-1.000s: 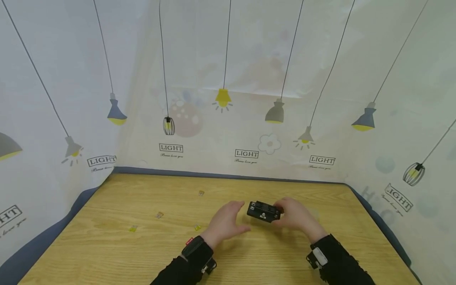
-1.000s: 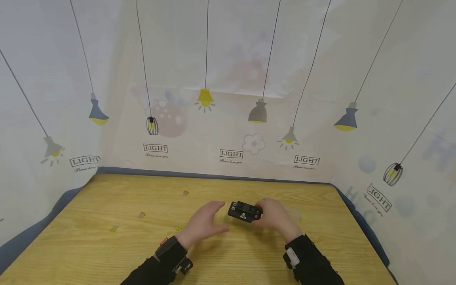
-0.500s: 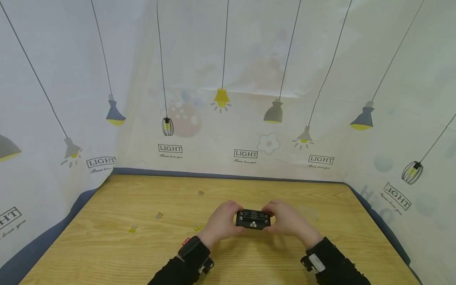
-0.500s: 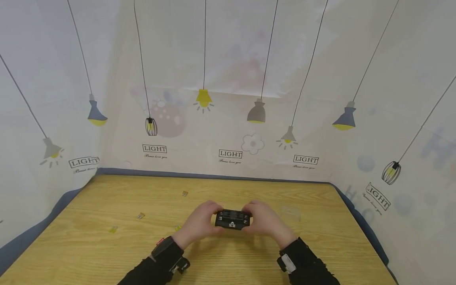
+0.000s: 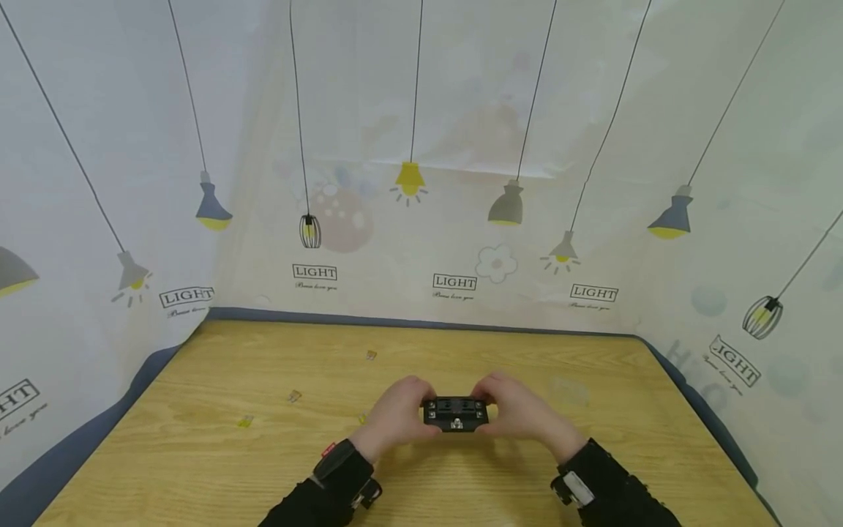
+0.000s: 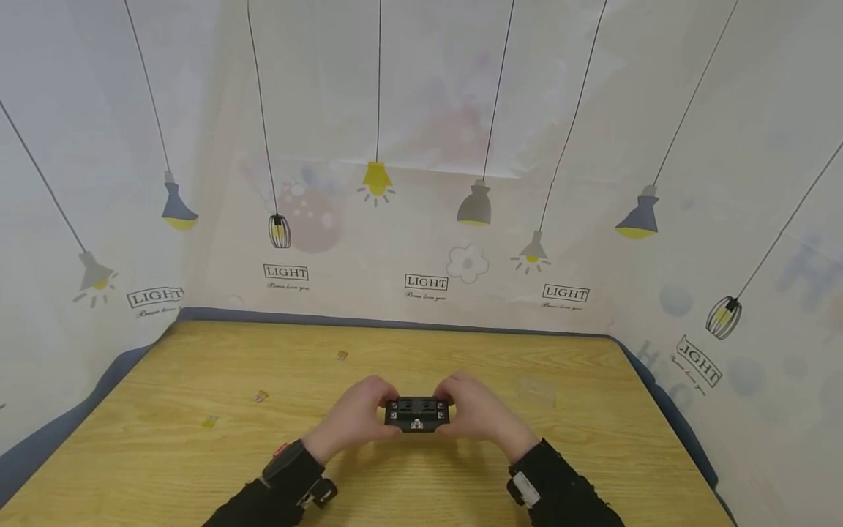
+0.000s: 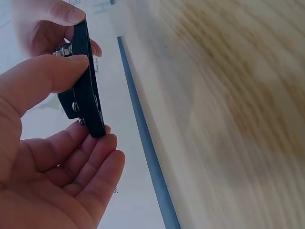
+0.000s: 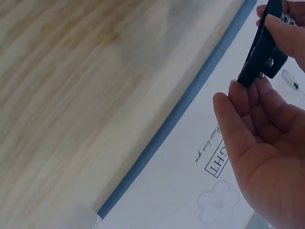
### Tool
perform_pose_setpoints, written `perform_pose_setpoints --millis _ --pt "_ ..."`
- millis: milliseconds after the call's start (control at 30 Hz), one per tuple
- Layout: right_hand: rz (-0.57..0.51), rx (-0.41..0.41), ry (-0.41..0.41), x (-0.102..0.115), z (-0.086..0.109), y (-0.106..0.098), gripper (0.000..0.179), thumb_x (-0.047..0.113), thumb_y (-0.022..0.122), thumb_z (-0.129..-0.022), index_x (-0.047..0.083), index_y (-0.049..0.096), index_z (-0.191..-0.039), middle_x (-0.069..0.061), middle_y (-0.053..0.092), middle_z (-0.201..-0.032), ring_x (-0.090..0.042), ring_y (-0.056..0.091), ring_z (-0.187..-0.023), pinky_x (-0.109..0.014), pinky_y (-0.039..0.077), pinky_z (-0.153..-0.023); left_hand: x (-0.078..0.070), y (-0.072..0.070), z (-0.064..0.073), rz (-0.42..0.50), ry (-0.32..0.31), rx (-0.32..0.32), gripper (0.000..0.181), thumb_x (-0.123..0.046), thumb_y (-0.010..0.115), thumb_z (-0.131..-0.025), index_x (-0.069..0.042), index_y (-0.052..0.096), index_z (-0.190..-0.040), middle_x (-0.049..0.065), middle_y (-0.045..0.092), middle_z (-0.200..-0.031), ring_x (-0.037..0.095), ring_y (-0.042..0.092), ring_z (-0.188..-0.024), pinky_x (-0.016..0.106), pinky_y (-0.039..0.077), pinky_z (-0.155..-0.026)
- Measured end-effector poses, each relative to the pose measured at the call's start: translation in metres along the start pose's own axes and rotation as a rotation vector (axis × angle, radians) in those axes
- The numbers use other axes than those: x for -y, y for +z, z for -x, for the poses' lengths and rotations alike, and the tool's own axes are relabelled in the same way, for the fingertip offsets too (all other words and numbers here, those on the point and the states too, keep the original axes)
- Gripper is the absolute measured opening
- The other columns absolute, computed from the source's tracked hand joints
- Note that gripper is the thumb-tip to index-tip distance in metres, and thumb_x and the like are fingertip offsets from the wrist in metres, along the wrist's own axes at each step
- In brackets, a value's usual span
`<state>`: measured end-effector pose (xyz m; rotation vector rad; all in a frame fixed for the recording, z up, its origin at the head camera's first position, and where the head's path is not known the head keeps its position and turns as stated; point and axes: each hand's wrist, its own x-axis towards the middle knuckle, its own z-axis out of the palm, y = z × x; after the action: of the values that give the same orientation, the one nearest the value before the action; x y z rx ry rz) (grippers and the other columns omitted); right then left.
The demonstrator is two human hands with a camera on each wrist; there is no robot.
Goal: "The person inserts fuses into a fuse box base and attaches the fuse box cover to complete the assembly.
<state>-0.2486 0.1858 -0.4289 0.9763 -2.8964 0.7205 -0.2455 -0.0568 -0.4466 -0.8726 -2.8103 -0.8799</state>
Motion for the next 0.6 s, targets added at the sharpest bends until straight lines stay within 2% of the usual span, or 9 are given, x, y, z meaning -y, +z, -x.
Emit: perform_pose_setpoints --millis 333,600 --pt "-0.007 0.076 -0.005 0.006 -0.003 0.015 0.043 0.02 0.089 -0.069 0.008 0.065 -0.102 0.003 0.056 -0.096 -0.012 0.055 -0.086 -0.035 0.05 -0.08 0.002 -0.003 0.012 -0.046 -0.022 0.064 0.04 -0.022 0.089 -0.064 -0.005 0.07 -0.095 -0.002 0.056 -0.087 0.01 0.05 -0.075 0.027 0.046 -0.072" --pt "-0.016 0.103 -0.007 0.009 -0.007 0.025 0.045 0.02 0.089 -0.069 0.006 0.065 -0.103 0.001 0.057 -0.097 -0.013 0.056 -0.085 -0.034 0.051 -0.08 0.004 -0.004 0.016 -0.074 -0.054 0.114 0.038 -0.021 0.088 -0.063 -0.006 0.068 -0.092 -0.002 0.054 -0.085 0.01 0.048 -0.073 0.027 0.045 -0.069"
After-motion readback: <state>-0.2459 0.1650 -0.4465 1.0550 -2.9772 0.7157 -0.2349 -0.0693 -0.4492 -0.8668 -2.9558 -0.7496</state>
